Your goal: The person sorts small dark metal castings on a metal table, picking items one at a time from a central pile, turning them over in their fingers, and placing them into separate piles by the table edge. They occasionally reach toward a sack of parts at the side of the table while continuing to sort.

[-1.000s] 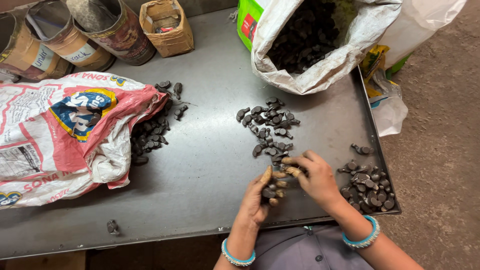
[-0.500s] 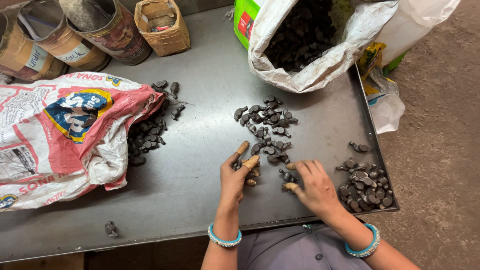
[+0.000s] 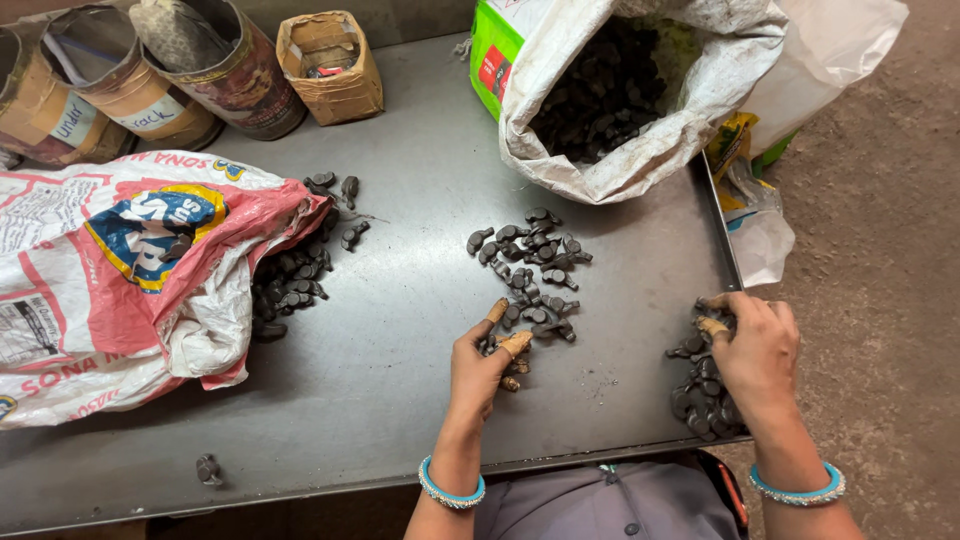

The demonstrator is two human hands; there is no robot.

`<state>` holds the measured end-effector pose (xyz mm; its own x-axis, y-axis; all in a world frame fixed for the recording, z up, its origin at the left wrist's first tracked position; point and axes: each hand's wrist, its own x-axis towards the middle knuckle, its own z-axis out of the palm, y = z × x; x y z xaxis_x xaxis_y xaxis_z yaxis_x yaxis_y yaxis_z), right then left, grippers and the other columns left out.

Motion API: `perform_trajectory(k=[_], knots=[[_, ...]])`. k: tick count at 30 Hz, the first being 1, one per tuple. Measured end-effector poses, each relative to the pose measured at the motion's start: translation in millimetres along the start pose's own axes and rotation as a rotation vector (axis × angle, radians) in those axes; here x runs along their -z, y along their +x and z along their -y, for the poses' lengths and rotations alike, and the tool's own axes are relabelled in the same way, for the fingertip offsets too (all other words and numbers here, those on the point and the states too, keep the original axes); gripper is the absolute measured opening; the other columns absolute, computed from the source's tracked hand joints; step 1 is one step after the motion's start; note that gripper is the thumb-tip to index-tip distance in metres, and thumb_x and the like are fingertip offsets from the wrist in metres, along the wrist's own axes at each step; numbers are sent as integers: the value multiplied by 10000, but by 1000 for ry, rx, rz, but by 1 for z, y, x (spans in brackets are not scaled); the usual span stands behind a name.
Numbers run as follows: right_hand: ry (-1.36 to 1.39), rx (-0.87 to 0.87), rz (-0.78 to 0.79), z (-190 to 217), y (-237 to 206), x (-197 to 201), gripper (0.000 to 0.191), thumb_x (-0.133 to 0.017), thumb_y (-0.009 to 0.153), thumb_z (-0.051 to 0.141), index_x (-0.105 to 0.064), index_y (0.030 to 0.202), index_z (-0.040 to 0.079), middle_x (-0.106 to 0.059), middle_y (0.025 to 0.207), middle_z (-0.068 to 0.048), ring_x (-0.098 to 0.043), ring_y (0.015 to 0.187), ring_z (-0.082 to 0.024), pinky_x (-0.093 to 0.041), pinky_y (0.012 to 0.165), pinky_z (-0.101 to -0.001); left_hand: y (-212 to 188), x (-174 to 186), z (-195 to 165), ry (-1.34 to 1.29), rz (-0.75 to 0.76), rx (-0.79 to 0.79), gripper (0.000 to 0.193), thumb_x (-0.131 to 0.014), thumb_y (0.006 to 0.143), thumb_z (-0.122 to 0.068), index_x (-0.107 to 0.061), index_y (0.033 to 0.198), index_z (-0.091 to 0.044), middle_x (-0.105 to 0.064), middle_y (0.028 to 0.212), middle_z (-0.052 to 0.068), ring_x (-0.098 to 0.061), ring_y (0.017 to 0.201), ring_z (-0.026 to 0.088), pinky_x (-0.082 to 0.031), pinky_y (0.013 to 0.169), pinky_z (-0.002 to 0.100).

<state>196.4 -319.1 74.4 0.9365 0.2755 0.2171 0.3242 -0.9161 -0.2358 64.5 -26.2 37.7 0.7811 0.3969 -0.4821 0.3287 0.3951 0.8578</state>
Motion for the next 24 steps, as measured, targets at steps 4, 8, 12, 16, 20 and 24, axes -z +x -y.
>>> perform_trajectory(k=[4, 8, 12, 16, 20, 24], knots=[[69, 125, -72, 44, -3, -5, 305, -881, 669, 211, -761, 939, 133, -730, 1037, -88, -615, 1039, -325, -465, 929, -451, 1, -2, 4, 37, -14, -18, 618, -794, 811, -90, -637, 1408, -51, -728, 794, 48, -656, 576, 96, -454, 395, 258], [335, 164, 204, 105, -15, -37, 490, -889, 672, 200, -687, 1101, 74, -704, 1004, -118, -611, 998, -336, -481, 892, -440, 2, -1, 11, 15, -15, -37, 547, -789, 831, -66, -654, 1350, 42, -738, 836, 53, -690, 604, 112, -491, 411, 276], [362, 176, 169, 121, -17, -64, 431, -845, 743, 110, -634, 1116, 73, -693, 968, -131, -629, 974, -341, -505, 877, -447, -4, 2, 12, 5, 6, -32, 614, -777, 825, -57, -626, 1418, -5, -733, 829, 54, -668, 599, 94, -483, 425, 254], [500, 227, 87, 99, -19, -70, 404, -840, 735, 76, -628, 1079, 80, -712, 990, -108, -669, 955, -322, -544, 841, -422, -9, 1, 10, -16, 58, 15, 631, -764, 826, -66, -604, 1434, -10, -726, 811, 52, -655, 583, 92, -466, 406, 259], [600, 344, -31, 75, -33, -60, 478, -865, 697, 57, -592, 1089, 51, -697, 995, -118, -670, 930, -318, -547, 822, -409, -14, -7, 14, 38, 70, 27, 649, -773, 824, -86, -583, 1441, -16, -733, 812, 37, -645, 573, 89, -464, 406, 257], [703, 275, -39, 67, -46, -49, 497, -871, 696, 48, -562, 1085, 39, -695, 1030, -107, -702, 944, -274, -572, 841, -365, -15, -15, 21, 24, 129, 44, 596, -776, 831, -78, -614, 1395, 26, -723, 830, 42, -657, 585, 101, -478, 417, 257]])
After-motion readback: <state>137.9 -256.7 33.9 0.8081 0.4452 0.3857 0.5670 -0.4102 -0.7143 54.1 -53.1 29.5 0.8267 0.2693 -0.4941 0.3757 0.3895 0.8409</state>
